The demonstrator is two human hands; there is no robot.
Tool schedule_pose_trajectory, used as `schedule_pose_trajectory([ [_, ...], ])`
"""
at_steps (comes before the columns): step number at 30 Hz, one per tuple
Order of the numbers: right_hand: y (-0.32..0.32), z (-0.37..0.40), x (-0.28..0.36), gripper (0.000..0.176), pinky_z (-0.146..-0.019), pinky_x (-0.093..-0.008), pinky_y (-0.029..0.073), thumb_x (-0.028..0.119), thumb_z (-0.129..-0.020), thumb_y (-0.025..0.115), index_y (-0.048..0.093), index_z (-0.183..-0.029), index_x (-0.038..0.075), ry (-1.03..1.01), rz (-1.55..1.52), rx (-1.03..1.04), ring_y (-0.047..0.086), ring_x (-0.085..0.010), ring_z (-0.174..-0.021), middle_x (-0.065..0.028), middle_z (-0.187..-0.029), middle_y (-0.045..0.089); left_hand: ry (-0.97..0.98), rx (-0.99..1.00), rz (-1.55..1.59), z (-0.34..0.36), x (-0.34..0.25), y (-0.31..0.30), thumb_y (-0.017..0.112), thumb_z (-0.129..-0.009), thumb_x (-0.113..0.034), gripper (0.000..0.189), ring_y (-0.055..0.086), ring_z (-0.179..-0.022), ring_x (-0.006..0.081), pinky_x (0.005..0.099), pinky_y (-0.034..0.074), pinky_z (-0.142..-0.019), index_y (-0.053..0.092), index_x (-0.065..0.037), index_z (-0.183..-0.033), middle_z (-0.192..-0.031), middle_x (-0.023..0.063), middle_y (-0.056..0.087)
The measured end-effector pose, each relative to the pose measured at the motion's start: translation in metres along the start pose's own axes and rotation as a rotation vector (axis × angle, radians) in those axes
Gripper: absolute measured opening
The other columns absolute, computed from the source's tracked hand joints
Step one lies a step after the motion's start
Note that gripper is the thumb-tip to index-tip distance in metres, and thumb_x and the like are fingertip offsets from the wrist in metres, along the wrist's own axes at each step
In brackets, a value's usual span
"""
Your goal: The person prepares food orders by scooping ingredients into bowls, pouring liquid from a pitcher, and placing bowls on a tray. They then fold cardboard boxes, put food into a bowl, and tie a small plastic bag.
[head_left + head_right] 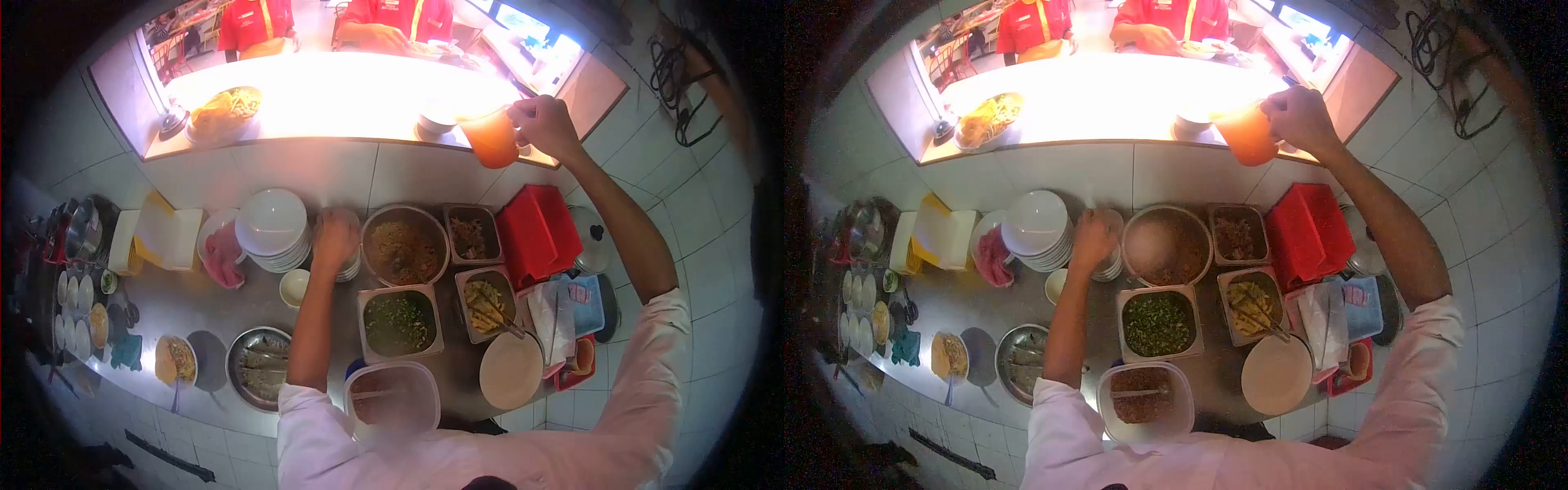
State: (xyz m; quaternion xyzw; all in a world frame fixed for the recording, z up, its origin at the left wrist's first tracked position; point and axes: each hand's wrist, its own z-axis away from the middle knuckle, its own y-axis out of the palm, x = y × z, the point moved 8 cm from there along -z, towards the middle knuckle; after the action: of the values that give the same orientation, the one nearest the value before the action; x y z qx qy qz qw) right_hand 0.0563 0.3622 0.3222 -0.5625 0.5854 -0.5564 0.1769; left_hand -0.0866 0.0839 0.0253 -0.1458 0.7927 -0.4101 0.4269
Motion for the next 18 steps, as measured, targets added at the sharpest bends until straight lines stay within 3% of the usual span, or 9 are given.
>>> schedule_pose_trajectory([
  [2,-0.002,-0.001,0.000,0.030,-0.055,-0.0277,0.054,0.018,-0.088,0.055,0.067,-0.068,-0.001,-0.013,0.011,-0.002,0.066,-0.0147,-0.052,-0.0082,-0.058,0.065,-0.042,0.025,-0.081,-0.010,0.004,0.007,0.055,-0.085,-0.021,0.035,0.057,-0.108,0.0422,0.0500,0.046,-0.093,0.062,0.004,-0.108,-0.118,0.0272,0.057],
  [4,0.000,-0.006,-0.002,0.030,-0.055,-0.0278,0.054,0.017,-0.087,0.055,0.065,-0.066,-0.001,-0.059,0.057,0.011,0.066,-0.0148,-0.051,-0.0083,-0.057,0.065,-0.050,0.368,-0.169,-0.013,-0.016,0.006,0.055,-0.084,-0.026,0.038,0.060,-0.108,0.0417,0.0507,0.047,-0.094,0.067,0.002,-0.107,-0.118,0.0255,0.062],
  [8,0.001,-0.006,-0.001,0.030,-0.055,-0.0272,0.055,0.021,-0.092,0.058,0.069,-0.079,-0.004,-0.024,0.071,0.068,0.068,-0.0134,-0.056,-0.0075,-0.061,0.065,-0.128,0.380,-0.215,-0.027,0.004,0.030,0.057,-0.083,-0.029,0.038,0.063,-0.107,0.0393,0.0502,0.049,-0.094,0.071,-0.002,-0.106,-0.114,0.0232,0.065],
  [10,0.000,-0.006,0.003,0.032,-0.055,-0.0278,0.055,0.021,-0.091,0.057,0.065,-0.072,-0.003,-0.032,0.064,0.074,0.068,-0.0137,-0.055,-0.0072,-0.058,0.063,-0.169,0.603,-0.227,-0.029,0.007,0.043,0.060,-0.083,-0.032,0.041,0.059,-0.117,0.0377,0.0517,0.050,-0.094,0.069,-0.006,-0.113,-0.124,0.0201,0.062],
  [13,-0.001,-0.007,0.003,0.032,-0.056,-0.0278,0.055,0.020,-0.090,0.056,0.063,-0.069,-0.003,-0.047,0.079,0.077,0.068,-0.0140,-0.055,-0.0076,-0.058,0.063,-0.310,0.542,-0.278,-0.029,0.010,0.032,0.063,-0.082,-0.035,0.044,0.057,-0.119,0.0380,0.0542,0.050,-0.093,0.067,-0.009,-0.118,-0.132,0.0182,0.057],
  [15,0.001,-0.009,-0.002,0.032,-0.056,-0.0279,0.055,0.020,-0.090,0.056,0.063,-0.069,-0.003,-0.047,0.083,0.081,0.068,-0.0142,-0.054,-0.0081,-0.058,0.064,-0.313,0.574,-0.270,-0.039,0.041,0.070,0.064,-0.082,-0.035,0.045,0.054,-0.123,0.0381,0.0552,0.049,-0.093,0.066,-0.009,-0.120,-0.135,0.0179,0.055],
  [18,0.001,-0.010,-0.004,0.031,-0.055,-0.0279,0.055,0.019,-0.089,0.055,0.063,-0.069,-0.003,-0.052,0.077,0.076,0.068,-0.0146,-0.054,-0.0089,-0.059,0.065,-0.378,0.529,-0.234,-0.037,0.043,0.071,0.065,-0.083,-0.033,0.045,0.052,-0.126,0.0371,0.0557,0.048,-0.095,0.066,-0.009,-0.121,-0.135,0.0183,0.054],
])
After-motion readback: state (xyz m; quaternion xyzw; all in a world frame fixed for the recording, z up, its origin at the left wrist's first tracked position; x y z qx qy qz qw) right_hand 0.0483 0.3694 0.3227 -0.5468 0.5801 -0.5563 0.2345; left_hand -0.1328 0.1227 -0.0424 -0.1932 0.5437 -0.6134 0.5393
